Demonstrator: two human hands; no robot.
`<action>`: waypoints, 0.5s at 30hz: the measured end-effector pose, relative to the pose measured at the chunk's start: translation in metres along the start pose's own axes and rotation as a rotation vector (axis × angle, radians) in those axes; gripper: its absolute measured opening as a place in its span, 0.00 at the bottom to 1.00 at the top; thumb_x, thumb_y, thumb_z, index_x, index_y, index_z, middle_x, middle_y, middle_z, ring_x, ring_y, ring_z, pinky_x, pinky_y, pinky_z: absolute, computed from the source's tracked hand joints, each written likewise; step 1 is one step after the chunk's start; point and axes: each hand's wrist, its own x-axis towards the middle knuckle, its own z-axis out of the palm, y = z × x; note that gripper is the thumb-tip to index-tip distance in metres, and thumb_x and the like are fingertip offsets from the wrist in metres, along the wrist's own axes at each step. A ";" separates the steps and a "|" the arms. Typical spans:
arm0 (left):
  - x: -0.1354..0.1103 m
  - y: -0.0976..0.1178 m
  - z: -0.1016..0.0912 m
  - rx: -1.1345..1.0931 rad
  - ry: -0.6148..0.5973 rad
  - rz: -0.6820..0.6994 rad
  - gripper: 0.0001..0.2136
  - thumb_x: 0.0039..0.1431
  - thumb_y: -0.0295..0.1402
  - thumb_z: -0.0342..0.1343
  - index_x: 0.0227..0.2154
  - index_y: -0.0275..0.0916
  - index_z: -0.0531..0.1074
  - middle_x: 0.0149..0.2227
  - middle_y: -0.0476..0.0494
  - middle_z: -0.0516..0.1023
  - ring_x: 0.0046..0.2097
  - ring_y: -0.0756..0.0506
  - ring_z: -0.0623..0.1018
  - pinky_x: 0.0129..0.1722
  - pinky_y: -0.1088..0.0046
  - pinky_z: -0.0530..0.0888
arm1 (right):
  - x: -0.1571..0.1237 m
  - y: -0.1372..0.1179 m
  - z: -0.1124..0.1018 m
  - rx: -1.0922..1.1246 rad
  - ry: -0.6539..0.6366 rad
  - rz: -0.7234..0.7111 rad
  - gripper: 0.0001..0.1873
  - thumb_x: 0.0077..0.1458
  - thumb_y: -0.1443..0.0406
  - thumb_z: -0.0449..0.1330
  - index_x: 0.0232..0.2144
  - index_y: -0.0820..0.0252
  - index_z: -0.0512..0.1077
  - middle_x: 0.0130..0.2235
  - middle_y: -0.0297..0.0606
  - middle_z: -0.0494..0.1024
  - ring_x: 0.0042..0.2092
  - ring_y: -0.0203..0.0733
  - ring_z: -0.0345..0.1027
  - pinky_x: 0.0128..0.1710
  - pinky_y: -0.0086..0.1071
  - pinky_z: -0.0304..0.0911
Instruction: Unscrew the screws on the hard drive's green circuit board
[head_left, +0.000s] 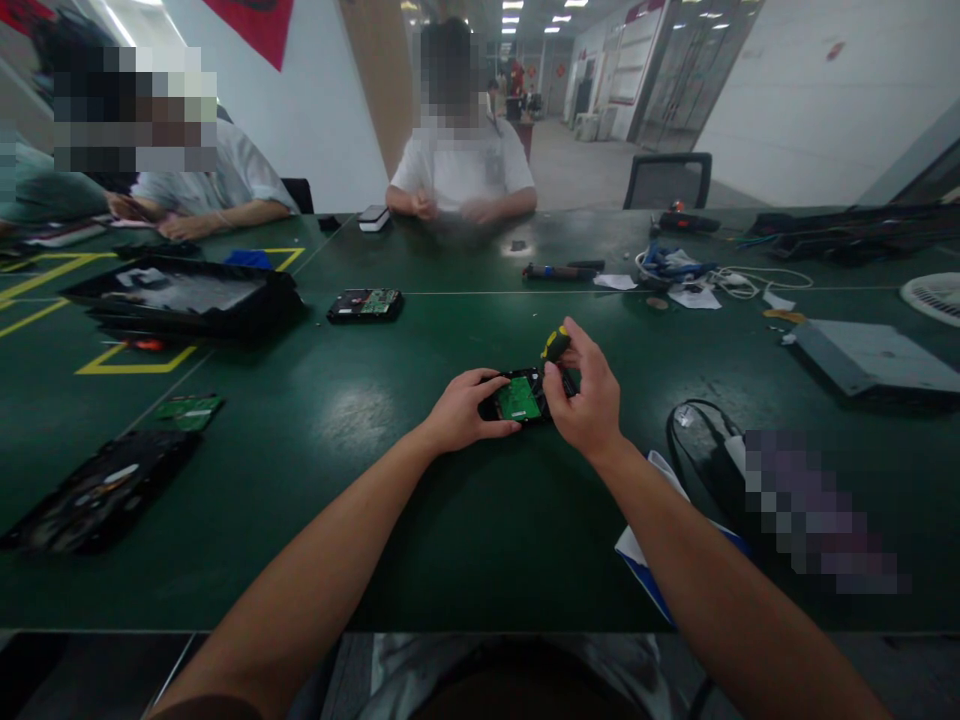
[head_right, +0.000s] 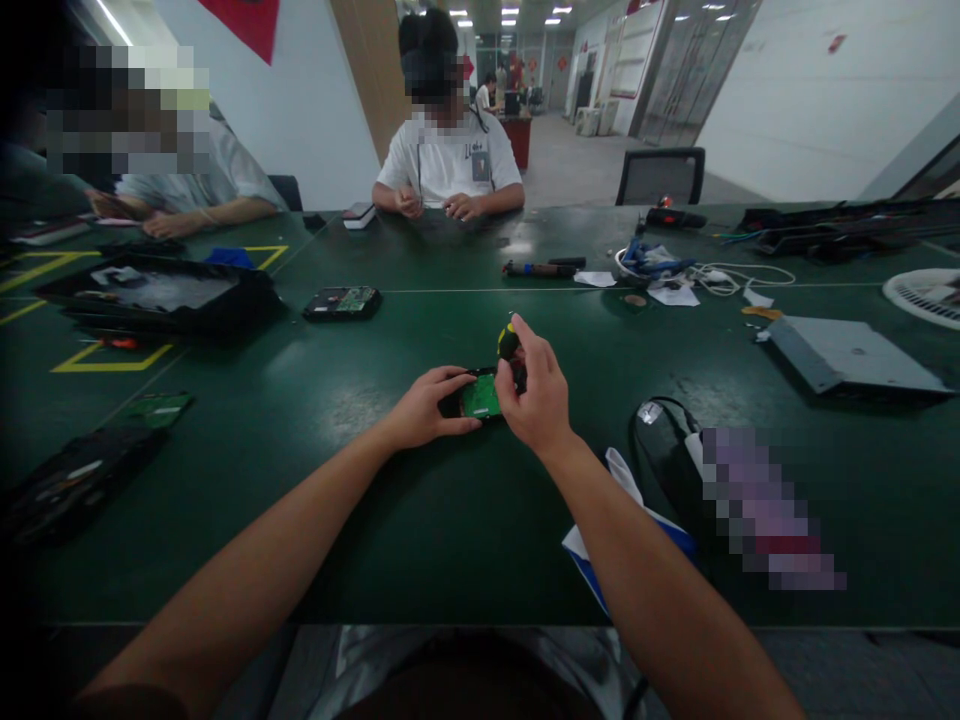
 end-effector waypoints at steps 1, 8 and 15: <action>0.000 0.000 0.000 0.003 0.001 0.001 0.36 0.55 0.53 0.69 0.62 0.40 0.72 0.62 0.31 0.73 0.63 0.32 0.74 0.63 0.50 0.71 | 0.000 -0.001 0.000 0.005 0.000 0.003 0.35 0.67 0.65 0.58 0.72 0.47 0.55 0.61 0.45 0.74 0.49 0.49 0.77 0.52 0.50 0.77; 0.000 0.001 -0.002 0.008 -0.015 0.002 0.36 0.56 0.53 0.68 0.63 0.38 0.72 0.62 0.31 0.74 0.63 0.32 0.73 0.63 0.50 0.71 | 0.000 -0.001 0.001 -0.061 0.043 0.000 0.35 0.65 0.61 0.63 0.71 0.49 0.59 0.55 0.45 0.76 0.45 0.49 0.77 0.48 0.50 0.78; 0.000 0.001 0.000 0.002 -0.007 0.000 0.36 0.56 0.53 0.69 0.63 0.39 0.72 0.62 0.31 0.73 0.63 0.32 0.74 0.63 0.51 0.71 | 0.001 -0.001 0.001 -0.018 0.034 -0.010 0.35 0.67 0.63 0.60 0.72 0.49 0.56 0.58 0.46 0.75 0.49 0.50 0.76 0.51 0.51 0.77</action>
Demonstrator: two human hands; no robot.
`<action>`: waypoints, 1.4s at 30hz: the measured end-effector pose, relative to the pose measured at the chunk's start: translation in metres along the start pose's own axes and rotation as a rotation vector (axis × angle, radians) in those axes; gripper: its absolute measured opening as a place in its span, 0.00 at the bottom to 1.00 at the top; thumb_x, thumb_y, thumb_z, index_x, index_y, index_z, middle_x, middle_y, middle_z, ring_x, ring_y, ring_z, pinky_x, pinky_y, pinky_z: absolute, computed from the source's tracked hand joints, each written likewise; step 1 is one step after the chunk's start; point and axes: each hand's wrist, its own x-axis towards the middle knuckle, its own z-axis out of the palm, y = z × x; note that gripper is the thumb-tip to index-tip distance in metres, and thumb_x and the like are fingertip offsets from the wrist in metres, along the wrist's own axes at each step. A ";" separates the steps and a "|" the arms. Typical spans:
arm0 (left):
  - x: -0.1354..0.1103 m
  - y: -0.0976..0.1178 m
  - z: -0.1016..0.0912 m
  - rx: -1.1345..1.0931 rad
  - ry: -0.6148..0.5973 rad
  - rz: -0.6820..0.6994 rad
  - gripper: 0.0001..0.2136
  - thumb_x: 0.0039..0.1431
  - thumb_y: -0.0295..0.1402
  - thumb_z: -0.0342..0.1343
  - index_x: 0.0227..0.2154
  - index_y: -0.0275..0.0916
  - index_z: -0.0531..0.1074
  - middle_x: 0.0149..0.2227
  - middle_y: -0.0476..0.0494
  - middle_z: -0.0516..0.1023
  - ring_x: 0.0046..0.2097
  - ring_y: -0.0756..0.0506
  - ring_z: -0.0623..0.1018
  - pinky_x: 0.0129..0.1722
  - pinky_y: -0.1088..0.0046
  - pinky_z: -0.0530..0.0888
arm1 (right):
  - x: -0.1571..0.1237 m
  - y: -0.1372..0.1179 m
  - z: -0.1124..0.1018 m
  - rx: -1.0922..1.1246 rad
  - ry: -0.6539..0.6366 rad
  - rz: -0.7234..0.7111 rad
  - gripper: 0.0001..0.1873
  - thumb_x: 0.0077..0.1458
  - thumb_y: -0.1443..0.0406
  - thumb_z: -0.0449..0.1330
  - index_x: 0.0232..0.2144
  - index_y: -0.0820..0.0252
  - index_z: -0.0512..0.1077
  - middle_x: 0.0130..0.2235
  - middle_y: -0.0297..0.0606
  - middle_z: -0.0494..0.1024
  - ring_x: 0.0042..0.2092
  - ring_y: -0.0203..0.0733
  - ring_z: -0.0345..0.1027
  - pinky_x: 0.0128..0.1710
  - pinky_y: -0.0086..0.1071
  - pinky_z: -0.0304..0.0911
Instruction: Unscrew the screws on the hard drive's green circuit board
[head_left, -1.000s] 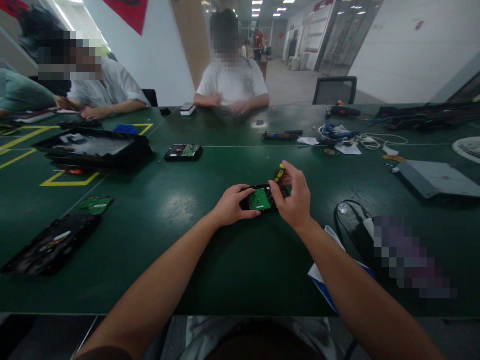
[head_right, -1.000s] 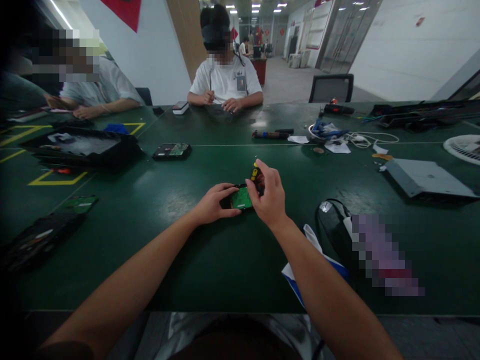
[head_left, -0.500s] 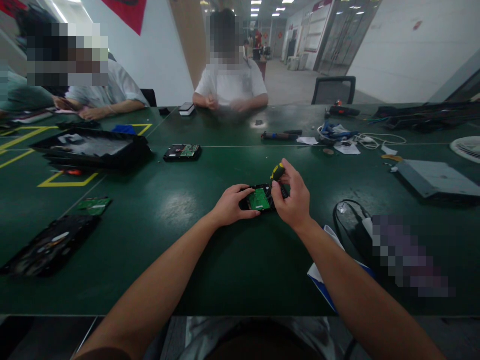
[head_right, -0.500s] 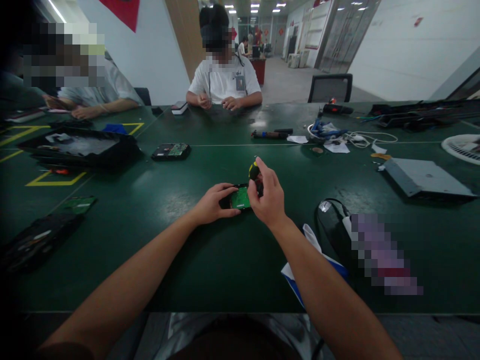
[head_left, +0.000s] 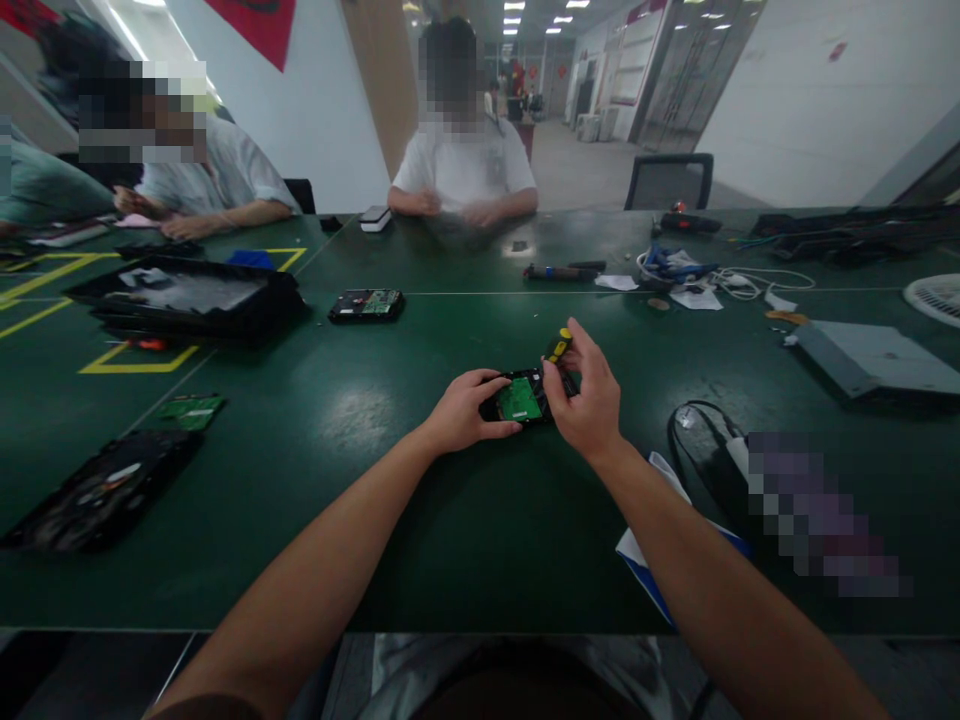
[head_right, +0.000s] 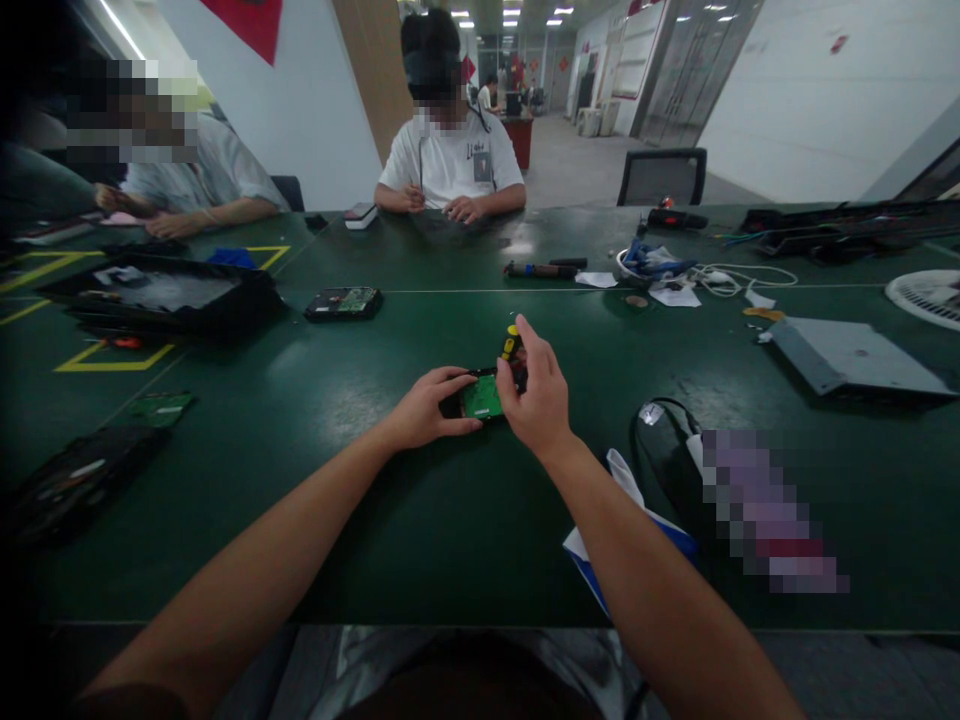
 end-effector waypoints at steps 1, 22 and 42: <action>0.000 0.000 0.000 0.002 -0.001 -0.002 0.36 0.55 0.53 0.69 0.63 0.39 0.72 0.62 0.31 0.73 0.63 0.32 0.74 0.63 0.50 0.71 | 0.000 0.000 0.000 -0.013 0.008 -0.004 0.35 0.67 0.62 0.61 0.72 0.48 0.57 0.57 0.45 0.76 0.48 0.50 0.76 0.50 0.51 0.77; 0.000 -0.002 0.001 0.002 0.003 0.004 0.36 0.55 0.53 0.69 0.62 0.39 0.73 0.62 0.31 0.73 0.63 0.32 0.74 0.63 0.50 0.71 | -0.002 0.004 0.002 0.015 0.005 0.033 0.35 0.65 0.63 0.61 0.71 0.48 0.57 0.59 0.46 0.73 0.46 0.49 0.77 0.47 0.51 0.79; 0.000 -0.002 0.001 -0.002 -0.006 -0.009 0.36 0.55 0.53 0.69 0.63 0.42 0.72 0.62 0.33 0.73 0.63 0.31 0.73 0.63 0.49 0.71 | 0.000 0.001 -0.001 -0.006 -0.021 0.021 0.36 0.66 0.64 0.58 0.72 0.47 0.54 0.60 0.46 0.73 0.50 0.51 0.75 0.51 0.53 0.77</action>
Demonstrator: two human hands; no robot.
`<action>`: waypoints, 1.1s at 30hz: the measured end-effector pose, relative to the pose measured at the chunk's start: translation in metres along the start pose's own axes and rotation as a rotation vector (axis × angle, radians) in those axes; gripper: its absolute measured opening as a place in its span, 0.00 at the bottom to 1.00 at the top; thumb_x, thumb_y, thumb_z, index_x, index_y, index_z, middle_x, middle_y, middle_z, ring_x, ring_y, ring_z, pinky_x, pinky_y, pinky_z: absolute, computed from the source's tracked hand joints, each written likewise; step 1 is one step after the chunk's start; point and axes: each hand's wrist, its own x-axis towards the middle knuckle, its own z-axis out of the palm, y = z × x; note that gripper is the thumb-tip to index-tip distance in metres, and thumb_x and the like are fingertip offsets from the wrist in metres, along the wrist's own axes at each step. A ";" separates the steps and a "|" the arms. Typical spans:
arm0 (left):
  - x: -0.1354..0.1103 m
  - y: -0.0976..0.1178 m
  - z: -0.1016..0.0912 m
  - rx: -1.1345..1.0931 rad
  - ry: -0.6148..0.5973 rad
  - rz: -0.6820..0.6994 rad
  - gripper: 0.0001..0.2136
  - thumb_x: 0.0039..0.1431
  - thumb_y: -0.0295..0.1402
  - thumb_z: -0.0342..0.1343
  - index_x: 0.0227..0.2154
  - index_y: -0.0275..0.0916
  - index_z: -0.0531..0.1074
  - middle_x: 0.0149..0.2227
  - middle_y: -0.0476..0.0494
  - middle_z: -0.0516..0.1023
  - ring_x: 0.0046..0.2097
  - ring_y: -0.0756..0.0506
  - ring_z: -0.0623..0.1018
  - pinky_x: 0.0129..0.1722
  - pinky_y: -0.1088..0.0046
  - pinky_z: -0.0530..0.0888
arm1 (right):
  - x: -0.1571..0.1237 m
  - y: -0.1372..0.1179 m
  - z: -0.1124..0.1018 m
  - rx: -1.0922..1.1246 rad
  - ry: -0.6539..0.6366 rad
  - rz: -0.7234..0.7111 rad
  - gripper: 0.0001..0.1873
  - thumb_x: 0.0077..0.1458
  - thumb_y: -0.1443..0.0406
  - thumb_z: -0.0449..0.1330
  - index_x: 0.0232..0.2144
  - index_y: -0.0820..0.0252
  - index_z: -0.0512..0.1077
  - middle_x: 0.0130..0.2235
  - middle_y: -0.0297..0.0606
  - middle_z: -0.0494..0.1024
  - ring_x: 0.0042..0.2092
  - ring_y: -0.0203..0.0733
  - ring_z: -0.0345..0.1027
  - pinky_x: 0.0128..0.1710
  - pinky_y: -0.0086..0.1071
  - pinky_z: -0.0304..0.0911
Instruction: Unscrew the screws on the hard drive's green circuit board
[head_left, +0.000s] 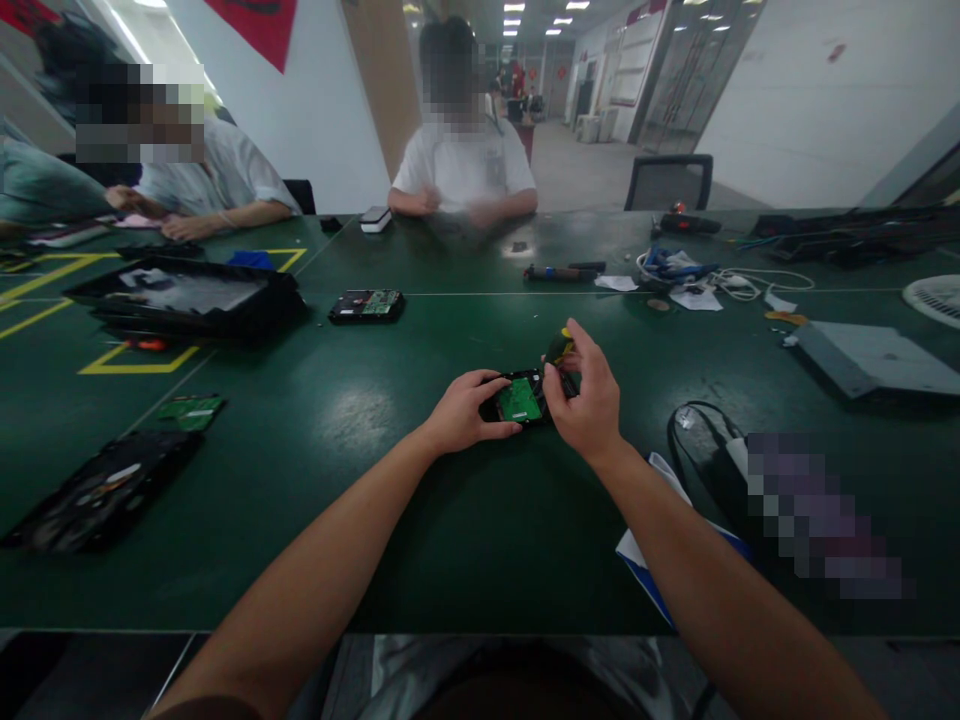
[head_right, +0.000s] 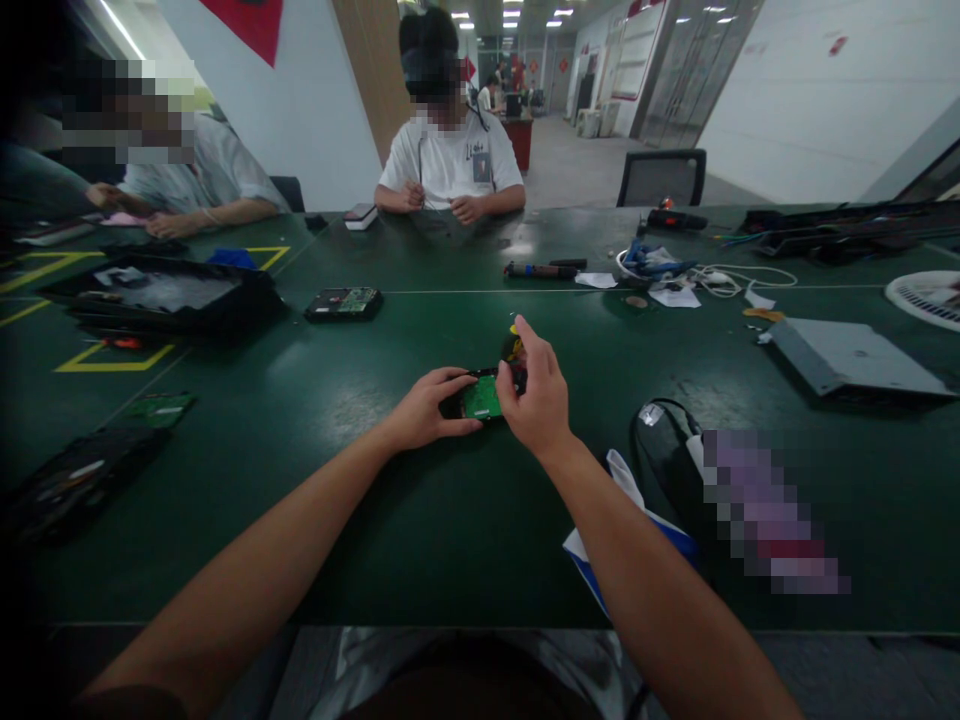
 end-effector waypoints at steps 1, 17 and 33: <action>0.000 0.000 0.000 -0.001 -0.001 0.000 0.36 0.55 0.53 0.69 0.63 0.42 0.72 0.62 0.33 0.73 0.63 0.31 0.73 0.63 0.48 0.71 | 0.000 0.000 0.000 -0.009 0.006 0.000 0.36 0.66 0.64 0.59 0.72 0.47 0.55 0.59 0.46 0.73 0.49 0.51 0.75 0.50 0.53 0.77; 0.000 0.002 -0.001 0.002 0.004 0.001 0.35 0.55 0.53 0.69 0.63 0.41 0.72 0.63 0.33 0.73 0.63 0.32 0.73 0.63 0.49 0.71 | -0.001 0.004 0.002 0.007 0.037 0.010 0.33 0.65 0.62 0.62 0.69 0.49 0.59 0.59 0.47 0.74 0.47 0.50 0.76 0.48 0.51 0.79; 0.000 0.003 -0.001 0.015 0.002 0.004 0.36 0.56 0.54 0.68 0.62 0.38 0.73 0.62 0.31 0.73 0.63 0.32 0.73 0.63 0.51 0.71 | -0.001 0.004 0.001 0.026 0.005 0.015 0.35 0.66 0.65 0.58 0.71 0.47 0.55 0.60 0.46 0.71 0.48 0.49 0.76 0.49 0.50 0.78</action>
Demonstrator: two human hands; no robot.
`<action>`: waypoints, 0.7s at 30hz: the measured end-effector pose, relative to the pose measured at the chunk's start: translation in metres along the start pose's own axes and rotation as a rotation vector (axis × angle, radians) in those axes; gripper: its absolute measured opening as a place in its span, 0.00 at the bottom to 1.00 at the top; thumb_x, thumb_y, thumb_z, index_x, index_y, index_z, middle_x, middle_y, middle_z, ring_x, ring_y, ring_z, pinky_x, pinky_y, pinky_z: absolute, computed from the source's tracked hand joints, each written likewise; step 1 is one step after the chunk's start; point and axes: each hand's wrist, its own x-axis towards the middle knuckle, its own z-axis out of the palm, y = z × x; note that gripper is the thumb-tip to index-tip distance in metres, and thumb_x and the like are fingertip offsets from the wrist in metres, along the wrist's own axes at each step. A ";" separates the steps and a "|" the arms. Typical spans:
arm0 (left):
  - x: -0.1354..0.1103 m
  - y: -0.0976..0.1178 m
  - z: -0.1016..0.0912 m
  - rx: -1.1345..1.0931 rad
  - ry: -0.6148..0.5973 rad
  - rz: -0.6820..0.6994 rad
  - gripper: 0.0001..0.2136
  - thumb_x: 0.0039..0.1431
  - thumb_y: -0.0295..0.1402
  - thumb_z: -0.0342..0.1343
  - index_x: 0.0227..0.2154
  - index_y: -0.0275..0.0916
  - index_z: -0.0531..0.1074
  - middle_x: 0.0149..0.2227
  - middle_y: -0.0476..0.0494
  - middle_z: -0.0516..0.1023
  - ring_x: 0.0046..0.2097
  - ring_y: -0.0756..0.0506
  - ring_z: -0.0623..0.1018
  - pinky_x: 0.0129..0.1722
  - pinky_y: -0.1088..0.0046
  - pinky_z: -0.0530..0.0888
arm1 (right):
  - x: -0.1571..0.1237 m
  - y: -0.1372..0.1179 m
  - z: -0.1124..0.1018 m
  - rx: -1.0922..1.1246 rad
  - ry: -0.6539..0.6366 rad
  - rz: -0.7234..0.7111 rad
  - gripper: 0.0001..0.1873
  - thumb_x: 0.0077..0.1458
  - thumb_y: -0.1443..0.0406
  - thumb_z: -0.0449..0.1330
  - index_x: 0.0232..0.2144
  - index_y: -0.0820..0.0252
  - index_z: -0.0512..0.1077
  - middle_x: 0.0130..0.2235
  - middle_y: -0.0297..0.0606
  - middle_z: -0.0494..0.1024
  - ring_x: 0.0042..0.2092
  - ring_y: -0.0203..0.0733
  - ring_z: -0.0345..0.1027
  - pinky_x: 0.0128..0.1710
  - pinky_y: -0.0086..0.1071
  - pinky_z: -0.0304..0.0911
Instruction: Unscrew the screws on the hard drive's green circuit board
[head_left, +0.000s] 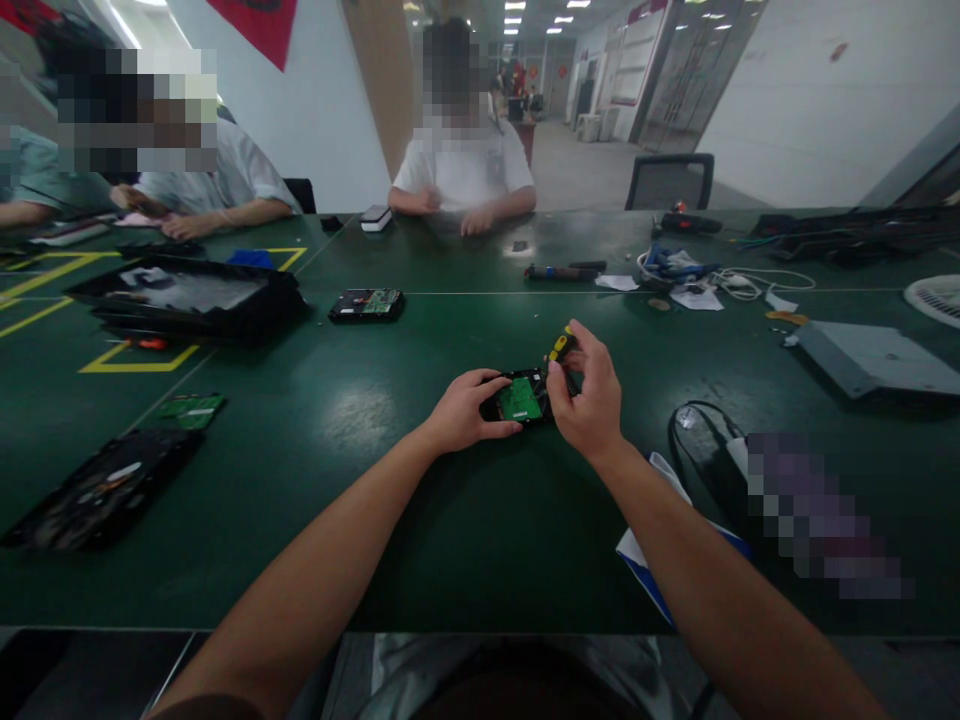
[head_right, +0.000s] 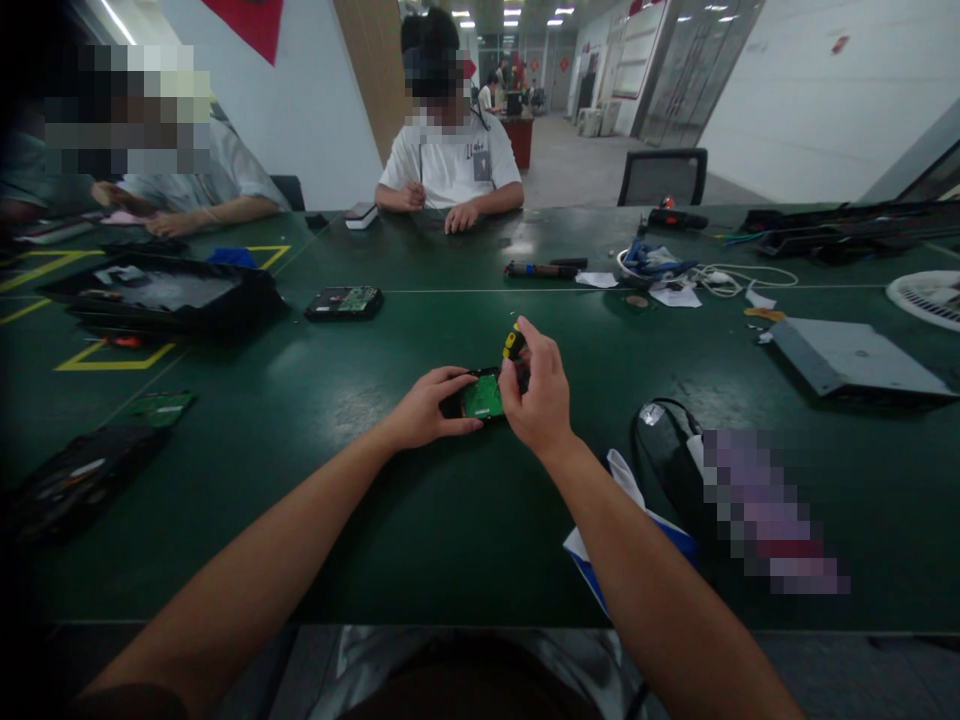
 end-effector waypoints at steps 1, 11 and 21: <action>0.000 0.000 0.000 0.001 0.000 0.000 0.36 0.56 0.54 0.68 0.62 0.38 0.73 0.62 0.31 0.73 0.63 0.32 0.73 0.63 0.51 0.71 | 0.000 0.000 0.000 -0.004 0.012 -0.003 0.35 0.66 0.65 0.59 0.71 0.47 0.56 0.59 0.46 0.71 0.47 0.48 0.75 0.48 0.49 0.78; 0.000 0.001 -0.001 -0.016 -0.007 -0.014 0.35 0.55 0.53 0.68 0.63 0.42 0.72 0.63 0.33 0.73 0.63 0.31 0.73 0.63 0.48 0.71 | 0.001 -0.005 -0.001 -0.006 0.004 0.001 0.34 0.68 0.64 0.57 0.72 0.47 0.55 0.57 0.45 0.72 0.49 0.49 0.74 0.50 0.50 0.77; 0.000 -0.001 0.000 -0.012 -0.006 -0.016 0.36 0.55 0.54 0.68 0.63 0.41 0.72 0.63 0.32 0.73 0.63 0.31 0.73 0.63 0.49 0.71 | 0.002 -0.004 -0.002 -0.025 0.027 -0.023 0.32 0.66 0.64 0.60 0.70 0.48 0.58 0.57 0.45 0.72 0.48 0.50 0.74 0.49 0.52 0.78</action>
